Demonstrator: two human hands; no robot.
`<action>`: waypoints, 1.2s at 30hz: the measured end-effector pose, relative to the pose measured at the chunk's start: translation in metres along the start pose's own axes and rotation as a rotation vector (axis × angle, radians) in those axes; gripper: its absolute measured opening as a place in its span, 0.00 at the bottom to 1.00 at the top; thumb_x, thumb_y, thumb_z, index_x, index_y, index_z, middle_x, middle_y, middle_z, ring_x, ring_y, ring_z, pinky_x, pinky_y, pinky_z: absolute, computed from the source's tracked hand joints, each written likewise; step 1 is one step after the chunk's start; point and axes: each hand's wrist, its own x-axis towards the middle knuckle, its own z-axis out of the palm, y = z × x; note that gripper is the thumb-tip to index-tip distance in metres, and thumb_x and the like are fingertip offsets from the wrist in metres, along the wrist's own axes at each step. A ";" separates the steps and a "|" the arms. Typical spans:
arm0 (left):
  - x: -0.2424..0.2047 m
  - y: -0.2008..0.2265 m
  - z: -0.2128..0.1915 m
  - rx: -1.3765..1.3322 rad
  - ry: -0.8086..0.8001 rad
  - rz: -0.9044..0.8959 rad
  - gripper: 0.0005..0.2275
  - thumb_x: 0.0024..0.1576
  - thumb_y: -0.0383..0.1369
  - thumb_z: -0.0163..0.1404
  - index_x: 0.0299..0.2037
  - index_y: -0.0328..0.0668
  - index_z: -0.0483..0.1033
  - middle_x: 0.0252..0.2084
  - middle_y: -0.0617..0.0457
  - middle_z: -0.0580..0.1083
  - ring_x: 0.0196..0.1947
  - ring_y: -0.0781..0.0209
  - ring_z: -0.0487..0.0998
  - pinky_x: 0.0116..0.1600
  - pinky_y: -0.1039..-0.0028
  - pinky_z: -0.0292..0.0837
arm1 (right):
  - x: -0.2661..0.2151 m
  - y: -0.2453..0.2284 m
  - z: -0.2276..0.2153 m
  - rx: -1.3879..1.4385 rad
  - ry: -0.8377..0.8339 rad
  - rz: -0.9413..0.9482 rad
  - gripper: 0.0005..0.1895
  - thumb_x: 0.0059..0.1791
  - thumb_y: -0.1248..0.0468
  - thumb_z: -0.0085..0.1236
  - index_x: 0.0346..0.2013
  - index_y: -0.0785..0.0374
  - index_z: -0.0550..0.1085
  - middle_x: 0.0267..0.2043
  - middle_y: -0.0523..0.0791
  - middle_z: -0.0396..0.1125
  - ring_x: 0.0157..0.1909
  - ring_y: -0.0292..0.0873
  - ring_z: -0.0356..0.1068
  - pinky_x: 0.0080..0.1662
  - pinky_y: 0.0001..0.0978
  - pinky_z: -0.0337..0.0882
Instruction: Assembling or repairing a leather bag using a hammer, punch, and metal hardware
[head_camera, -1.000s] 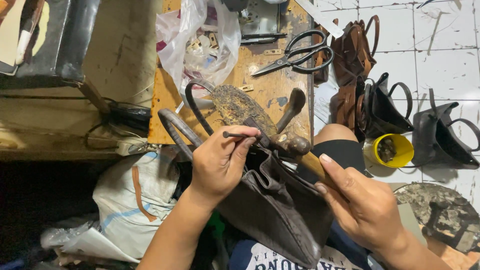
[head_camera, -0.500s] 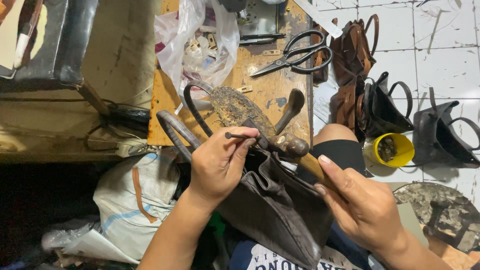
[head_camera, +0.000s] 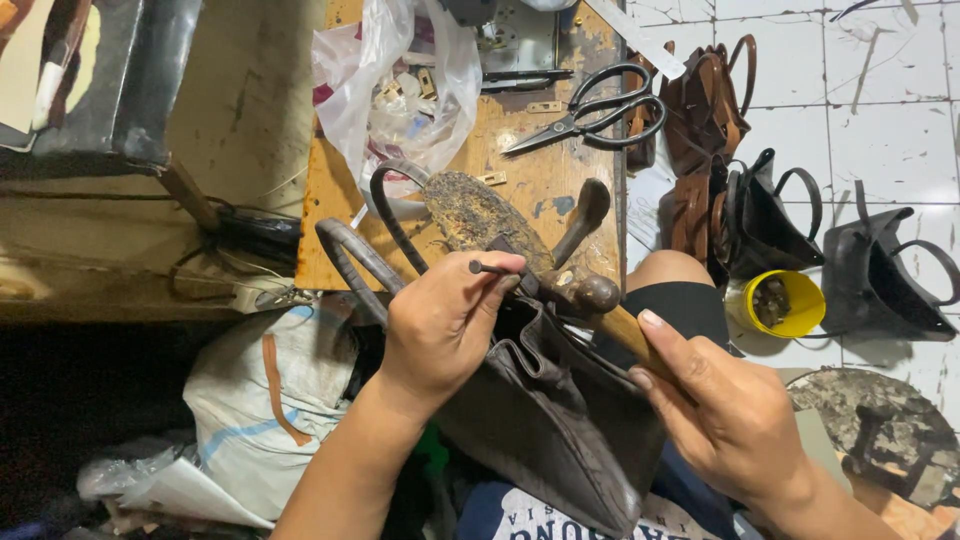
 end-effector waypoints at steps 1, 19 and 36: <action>-0.001 -0.001 0.000 0.006 -0.008 0.010 0.07 0.65 0.21 0.50 0.52 0.35 0.74 0.48 0.47 0.78 0.46 0.51 0.83 0.57 0.66 0.80 | -0.001 0.001 0.000 -0.009 -0.004 0.001 0.29 0.51 0.65 0.61 0.66 0.65 0.66 0.28 0.44 0.62 0.24 0.44 0.58 0.28 0.34 0.60; 0.018 0.011 -0.006 0.086 -0.136 0.145 0.06 0.65 0.21 0.43 0.48 0.30 0.73 0.43 0.44 0.77 0.44 0.45 0.80 0.53 0.63 0.76 | 0.009 -0.026 -0.067 -0.298 0.130 -0.016 0.34 0.52 0.66 0.65 0.72 0.66 0.64 0.43 0.55 0.72 0.32 0.57 0.65 0.36 0.53 0.66; 0.018 0.011 -0.002 0.132 -0.108 0.144 0.07 0.67 0.26 0.41 0.48 0.32 0.73 0.40 0.44 0.75 0.38 0.44 0.78 0.45 0.61 0.74 | 0.044 -0.052 -0.072 -0.363 -0.003 -0.149 0.27 0.53 0.64 0.63 0.66 0.63 0.69 0.30 0.45 0.65 0.24 0.45 0.60 0.28 0.39 0.61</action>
